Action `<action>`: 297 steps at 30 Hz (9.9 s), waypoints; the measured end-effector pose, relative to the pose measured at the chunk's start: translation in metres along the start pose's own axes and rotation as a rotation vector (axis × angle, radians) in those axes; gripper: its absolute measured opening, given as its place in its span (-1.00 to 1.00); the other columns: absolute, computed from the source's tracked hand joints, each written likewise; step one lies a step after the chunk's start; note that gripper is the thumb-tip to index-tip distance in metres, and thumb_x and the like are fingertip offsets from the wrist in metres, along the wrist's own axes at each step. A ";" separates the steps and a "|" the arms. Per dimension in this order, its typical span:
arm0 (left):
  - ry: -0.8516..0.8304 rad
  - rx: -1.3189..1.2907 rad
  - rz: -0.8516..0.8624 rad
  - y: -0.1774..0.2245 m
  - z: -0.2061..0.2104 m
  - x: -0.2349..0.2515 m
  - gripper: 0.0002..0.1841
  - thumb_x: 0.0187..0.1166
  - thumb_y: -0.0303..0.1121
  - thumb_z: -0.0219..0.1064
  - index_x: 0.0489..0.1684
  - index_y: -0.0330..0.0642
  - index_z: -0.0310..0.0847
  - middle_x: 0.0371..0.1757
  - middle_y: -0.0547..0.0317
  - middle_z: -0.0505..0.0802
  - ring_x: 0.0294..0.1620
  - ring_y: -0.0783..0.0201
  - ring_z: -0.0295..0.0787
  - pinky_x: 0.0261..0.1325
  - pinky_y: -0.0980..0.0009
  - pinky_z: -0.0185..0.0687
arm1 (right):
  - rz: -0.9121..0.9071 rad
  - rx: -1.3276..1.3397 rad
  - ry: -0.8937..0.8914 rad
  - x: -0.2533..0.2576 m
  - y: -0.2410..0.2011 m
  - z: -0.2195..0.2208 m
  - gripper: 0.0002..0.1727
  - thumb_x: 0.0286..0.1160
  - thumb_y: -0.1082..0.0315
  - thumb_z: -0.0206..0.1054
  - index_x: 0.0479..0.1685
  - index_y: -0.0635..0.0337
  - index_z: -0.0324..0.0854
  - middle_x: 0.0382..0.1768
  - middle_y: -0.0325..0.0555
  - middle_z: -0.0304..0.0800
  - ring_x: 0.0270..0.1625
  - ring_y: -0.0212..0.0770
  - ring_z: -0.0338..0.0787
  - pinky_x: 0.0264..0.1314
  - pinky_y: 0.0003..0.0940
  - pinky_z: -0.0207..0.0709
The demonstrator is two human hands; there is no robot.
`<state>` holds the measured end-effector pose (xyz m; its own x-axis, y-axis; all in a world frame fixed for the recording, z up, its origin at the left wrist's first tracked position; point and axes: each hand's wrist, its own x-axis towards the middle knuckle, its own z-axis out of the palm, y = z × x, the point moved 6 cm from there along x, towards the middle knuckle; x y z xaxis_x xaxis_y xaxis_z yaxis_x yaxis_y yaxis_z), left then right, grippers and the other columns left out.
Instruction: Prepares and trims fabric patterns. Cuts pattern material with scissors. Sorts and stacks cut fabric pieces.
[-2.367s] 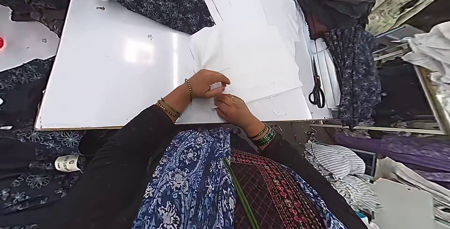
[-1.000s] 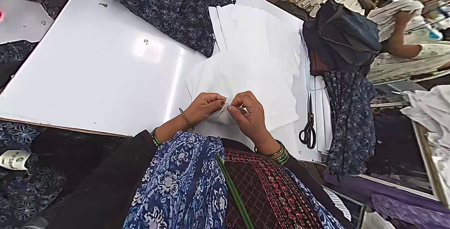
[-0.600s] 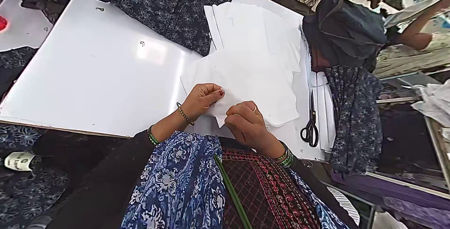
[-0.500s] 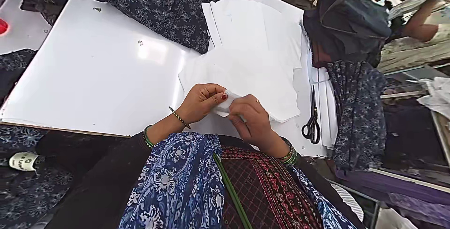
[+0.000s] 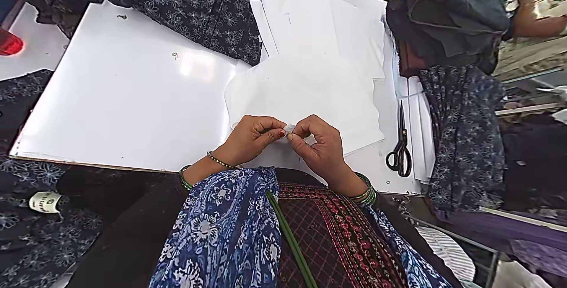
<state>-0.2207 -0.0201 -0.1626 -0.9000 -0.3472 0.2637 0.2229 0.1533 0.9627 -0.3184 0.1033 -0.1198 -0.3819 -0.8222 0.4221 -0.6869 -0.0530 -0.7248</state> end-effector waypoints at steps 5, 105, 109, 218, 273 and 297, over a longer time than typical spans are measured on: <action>-0.019 0.014 -0.002 -0.006 0.001 -0.003 -0.84 0.59 -0.45 0.33 -0.22 -0.38 0.80 -0.38 0.44 0.86 -0.36 0.83 0.66 -0.17 0.79 0.60 | 0.027 0.009 -0.008 -0.004 0.007 0.004 -0.84 0.45 0.39 0.31 -0.42 0.27 0.64 -0.45 -0.18 0.69 -0.32 -0.56 0.64 -0.18 -0.73 0.47; -0.079 0.894 0.145 -0.056 -0.013 -0.072 -0.46 0.67 0.14 0.14 -0.20 -0.12 0.91 0.32 -0.01 0.86 0.64 -0.40 0.43 0.66 -0.45 0.00 | 1.149 -0.598 -0.062 -0.175 0.159 -0.230 -0.34 0.53 0.11 0.47 0.37 0.54 0.52 0.18 0.55 0.67 0.30 0.48 0.65 0.37 0.44 0.39; -0.153 0.850 0.171 -0.054 -0.025 -0.061 -0.40 0.80 0.07 -0.08 -0.01 -0.10 0.91 0.16 0.07 0.93 0.56 -0.24 0.57 0.70 -0.44 -0.11 | 1.221 -0.480 -0.023 -0.189 0.170 -0.235 -0.47 0.53 0.22 0.43 0.26 0.55 0.57 0.13 0.60 0.66 0.24 0.48 0.64 0.28 0.49 0.37; -0.459 0.969 -0.063 -0.075 -0.037 -0.009 0.32 -0.23 0.42 0.69 0.81 0.03 0.29 0.90 -0.06 0.16 0.91 -0.26 -0.13 0.70 -0.56 -0.57 | 0.941 0.462 -0.168 -0.208 -0.009 -0.027 -0.12 -0.19 -0.62 0.51 -0.14 -0.08 0.41 -0.63 -0.55 0.54 -0.66 -0.60 0.53 -0.59 -0.65 0.46; -0.565 0.937 0.046 -0.090 0.268 0.122 -0.24 0.73 0.23 -0.02 0.80 -0.08 0.29 0.89 -0.12 0.19 0.92 -0.26 -0.13 0.74 -0.45 -0.38 | 1.282 0.398 0.079 -0.257 0.114 -0.201 -0.49 0.22 -0.06 0.59 -0.25 0.02 0.35 -0.72 -0.54 0.40 -0.73 -0.62 0.39 -0.61 -0.71 0.28; -0.436 0.945 0.155 -0.056 0.270 0.120 -0.75 0.53 -0.44 0.25 -0.16 -0.49 0.78 0.04 -0.35 0.86 0.10 -0.34 0.83 0.15 -0.19 0.67 | 1.008 0.605 0.369 -0.282 0.116 -0.203 -0.22 -0.08 -0.42 0.62 -0.16 -0.04 0.39 -0.67 -0.59 0.48 -0.71 -0.61 0.50 -0.64 -0.68 0.44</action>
<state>-0.4424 0.1800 -0.2013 -0.9853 0.0727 0.1547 0.1336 0.8921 0.4316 -0.4155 0.4441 -0.2124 -0.7948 -0.4436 -0.4141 0.3750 0.1774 -0.9099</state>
